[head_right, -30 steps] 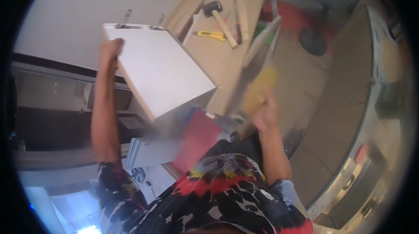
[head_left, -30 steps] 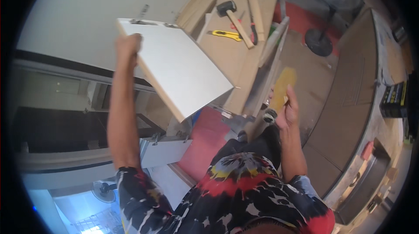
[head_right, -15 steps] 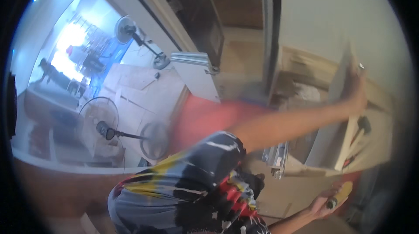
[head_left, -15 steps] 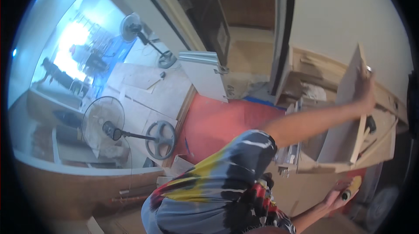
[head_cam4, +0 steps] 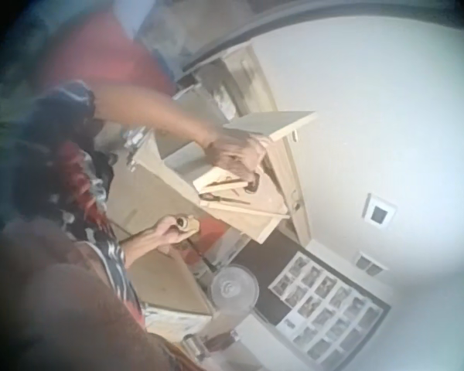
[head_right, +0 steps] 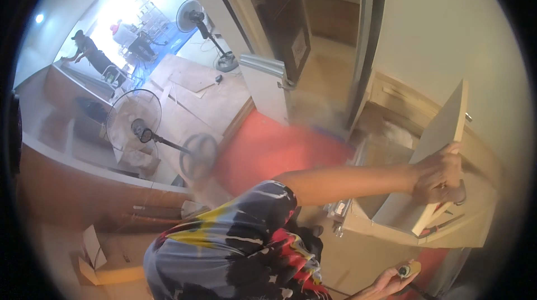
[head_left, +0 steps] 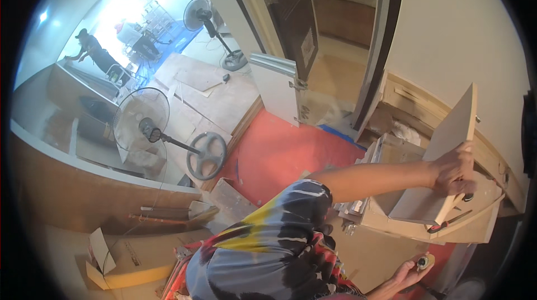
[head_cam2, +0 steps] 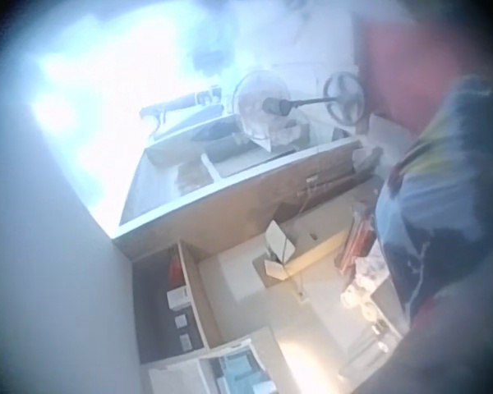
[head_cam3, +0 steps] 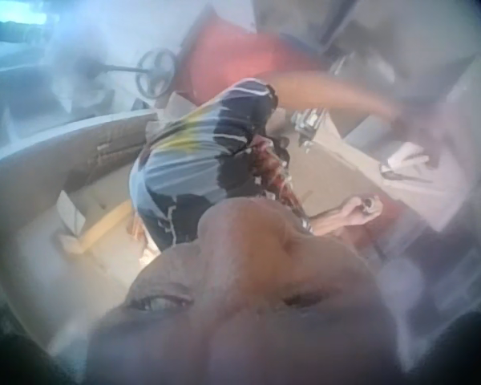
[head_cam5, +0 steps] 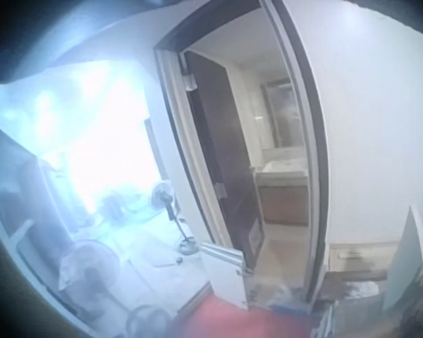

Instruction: The person applies wood glue to the edges of wooden panels and a curved trim piece. They then attach the trim to a cabinet door, using a rubber mallet to tap it into place. Finally, they use scissors to trim excess material from the edge of the assembly.

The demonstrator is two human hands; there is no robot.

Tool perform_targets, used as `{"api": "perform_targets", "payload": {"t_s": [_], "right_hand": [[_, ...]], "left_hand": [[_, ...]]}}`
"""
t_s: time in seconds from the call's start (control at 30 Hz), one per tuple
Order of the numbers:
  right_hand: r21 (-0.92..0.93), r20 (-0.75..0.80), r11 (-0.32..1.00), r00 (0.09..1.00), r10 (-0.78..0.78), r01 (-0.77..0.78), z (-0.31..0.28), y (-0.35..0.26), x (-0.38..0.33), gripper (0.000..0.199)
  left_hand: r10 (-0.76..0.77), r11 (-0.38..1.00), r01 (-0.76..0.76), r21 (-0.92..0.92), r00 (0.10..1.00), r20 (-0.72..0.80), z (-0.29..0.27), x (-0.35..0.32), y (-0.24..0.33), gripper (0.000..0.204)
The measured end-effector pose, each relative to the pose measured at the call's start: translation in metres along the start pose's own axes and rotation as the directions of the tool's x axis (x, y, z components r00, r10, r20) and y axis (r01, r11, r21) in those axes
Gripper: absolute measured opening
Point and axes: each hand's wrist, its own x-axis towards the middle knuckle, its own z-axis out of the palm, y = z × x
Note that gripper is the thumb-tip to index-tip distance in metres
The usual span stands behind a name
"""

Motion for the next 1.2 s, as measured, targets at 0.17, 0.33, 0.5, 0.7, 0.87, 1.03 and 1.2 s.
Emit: {"api": "perform_targets", "payload": {"t_s": [0.17, 0.33, 0.5, 0.7, 0.87, 1.03, 1.2], "right_hand": [[0.011, 0.054, 0.997, 0.995, 0.08, -0.08, -0.005, -0.015, -0.008, 0.047], [-0.209, -0.17, 0.958, 0.958, -0.232, 0.195, 0.025, 0.015, -0.033, 0.049], [-0.227, -0.156, 0.957, 0.963, -0.218, 0.18, -0.034, -0.055, -0.061, 0.049], [-0.547, 0.041, 0.667, 0.812, -0.582, 0.505, -0.014, 0.009, -0.116, 0.039], [0.064, 0.065, 0.843, 0.841, -0.538, 0.534, 0.043, 0.081, -0.158, 0.036], [-0.014, -0.284, 0.751, 0.717, -0.636, 0.66, 0.046, 0.16, -0.198, 0.036], [0.162, -0.491, 0.722, 0.689, -0.533, 0.673, 0.009, 0.226, -0.179, 0.03]], "left_hand": [[0.09, 0.994, -0.093, -0.062, 0.994, -0.054, 0.006, -0.006, 0.001, 0.068], [0.04, 0.998, -0.048, -0.049, 0.986, -0.164, 0.019, -0.007, 0.015, 0.067], [0.035, 0.988, -0.061, -0.144, 0.984, -0.177, 0.029, 0.005, 0.047, 0.052], [-0.1, 0.981, 0.051, 0.189, 0.961, 0.259, 0.095, -0.027, 0.047, 0.035], [0.132, 0.978, -0.153, 0.14, 0.98, 0.146, 0.021, -0.023, 0.049, 0.035], [0.175, 0.975, -0.212, 0.066, 0.917, 0.359, 0.023, -0.027, 0.038, 0.036], [0.531, 0.847, -0.519, -0.117, 0.837, 0.131, 0.044, -0.063, 0.064, 0.047]]}}
